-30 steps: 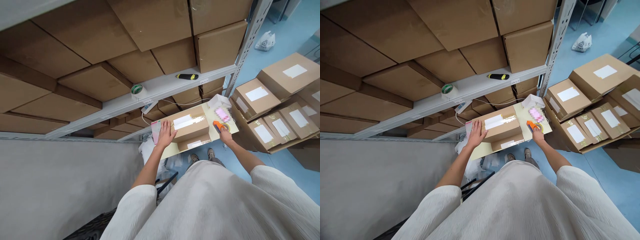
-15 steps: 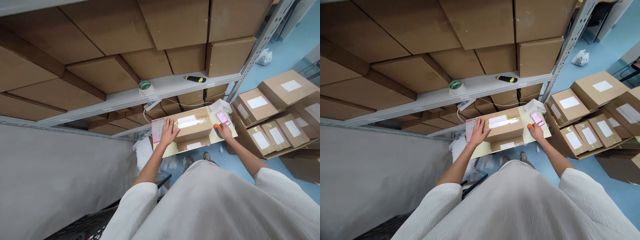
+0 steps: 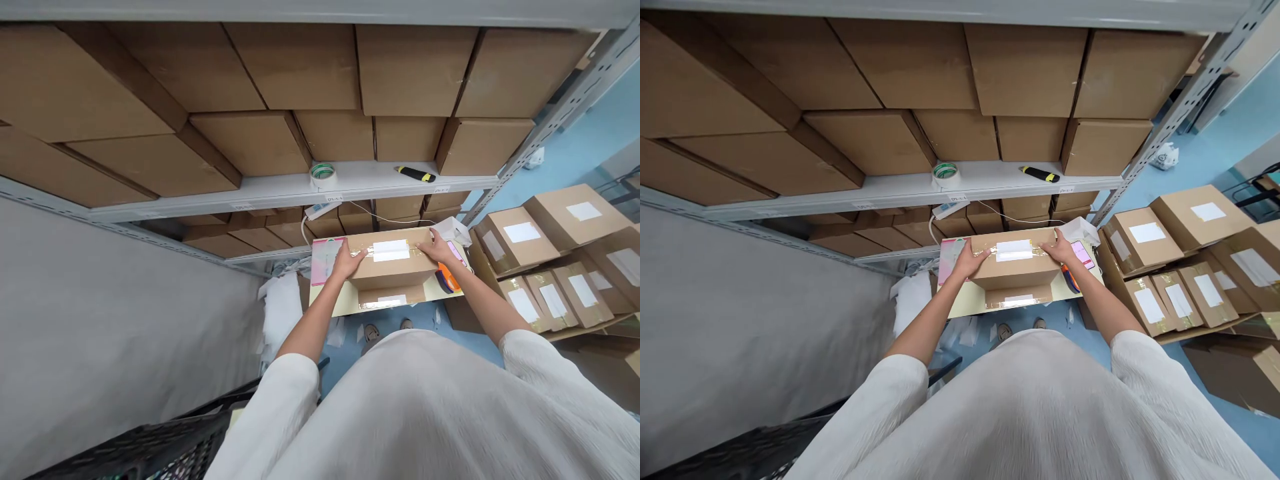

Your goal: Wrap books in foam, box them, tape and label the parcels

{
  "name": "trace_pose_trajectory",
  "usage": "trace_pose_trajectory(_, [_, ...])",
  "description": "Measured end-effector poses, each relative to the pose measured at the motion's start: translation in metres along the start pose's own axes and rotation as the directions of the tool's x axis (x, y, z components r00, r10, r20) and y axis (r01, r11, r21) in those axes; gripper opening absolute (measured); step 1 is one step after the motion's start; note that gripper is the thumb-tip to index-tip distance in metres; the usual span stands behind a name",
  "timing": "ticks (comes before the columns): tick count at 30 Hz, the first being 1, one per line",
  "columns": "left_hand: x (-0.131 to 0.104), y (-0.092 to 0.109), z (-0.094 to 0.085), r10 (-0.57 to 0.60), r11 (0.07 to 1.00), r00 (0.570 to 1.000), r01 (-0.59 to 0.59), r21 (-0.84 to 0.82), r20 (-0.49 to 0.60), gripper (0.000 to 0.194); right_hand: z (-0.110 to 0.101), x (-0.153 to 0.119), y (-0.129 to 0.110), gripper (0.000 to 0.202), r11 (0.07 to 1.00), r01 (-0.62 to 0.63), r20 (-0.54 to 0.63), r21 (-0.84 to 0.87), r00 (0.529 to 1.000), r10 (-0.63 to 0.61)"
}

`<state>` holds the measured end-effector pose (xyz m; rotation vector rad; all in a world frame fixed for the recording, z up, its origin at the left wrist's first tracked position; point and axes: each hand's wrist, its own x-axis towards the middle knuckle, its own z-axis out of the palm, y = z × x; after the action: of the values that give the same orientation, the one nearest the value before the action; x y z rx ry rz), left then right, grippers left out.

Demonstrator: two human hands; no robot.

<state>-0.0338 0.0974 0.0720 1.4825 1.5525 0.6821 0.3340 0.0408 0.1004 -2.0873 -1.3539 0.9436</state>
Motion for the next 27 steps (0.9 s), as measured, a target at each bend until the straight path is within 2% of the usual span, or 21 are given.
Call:
trace_pose_trajectory(4, [-0.001, 0.004, -0.003, -0.059, 0.996, 0.996, 0.055, 0.068, 0.065, 0.104, -0.001, -0.005, -0.002, 0.107, 0.998, 0.054, 0.001, -0.038, 0.999, -0.054])
trace_pose_trajectory(7, [-0.008, 0.01, -0.008, -0.071, 0.996, 0.995, 0.067, 0.064, 0.073, 0.107, -0.007, -0.015, -0.006, 0.109, 0.996, 0.077, 0.004, -0.039, 0.997, -0.077])
trace_pose_trajectory(9, [-0.016, 0.017, -0.014, -0.038, 0.998, 0.998, 0.036, 0.042, 0.048, 0.107, -0.015, -0.023, -0.01, 0.111, 0.993, 0.117, -0.012, -0.018, 0.993, -0.117])
trace_pose_trajectory(11, [-0.023, 0.028, -0.023, 0.046, 0.999, 0.999, -0.046, 0.013, 0.011, 0.104, -0.028, -0.031, -0.016, 0.112, 0.984, 0.181, -0.048, 0.008, 0.982, -0.18])
trace_pose_trajectory(14, [-0.032, 0.05, -0.039, 0.204, 0.979, 0.978, -0.205, -0.019, -0.045, 0.09, -0.052, -0.042, -0.03, 0.11, 0.956, 0.292, -0.128, 0.017, 0.949, -0.288])
trace_pose_trajectory(17, [-0.036, 0.073, -0.053, 0.248, 0.966, 0.959, -0.256, -0.041, -0.136, 0.063, -0.074, -0.052, -0.046, 0.103, 0.923, 0.385, -0.192, 0.025, 0.908, -0.373])
trace_pose_trajectory(20, [-0.041, 0.085, -0.06, 0.277, 0.956, 0.938, -0.29, -0.035, -0.21, 0.045, -0.081, -0.063, -0.051, 0.092, 0.908, 0.412, -0.217, 0.076, 0.896, -0.388])
trace_pose_trajectory(23, [-0.048, 0.077, -0.055, 0.256, 0.963, 0.936, -0.27, -0.023, -0.241, 0.029, -0.072, -0.073, -0.038, 0.073, 0.911, 0.39, -0.221, 0.135, 0.908, -0.356])
trace_pose_trajectory(27, [-0.058, 0.039, -0.034, 0.166, 0.986, 0.965, -0.166, 0.019, -0.205, 0.024, -0.042, -0.079, 0.001, 0.056, 0.949, 0.289, -0.194, 0.124, 0.945, -0.262])
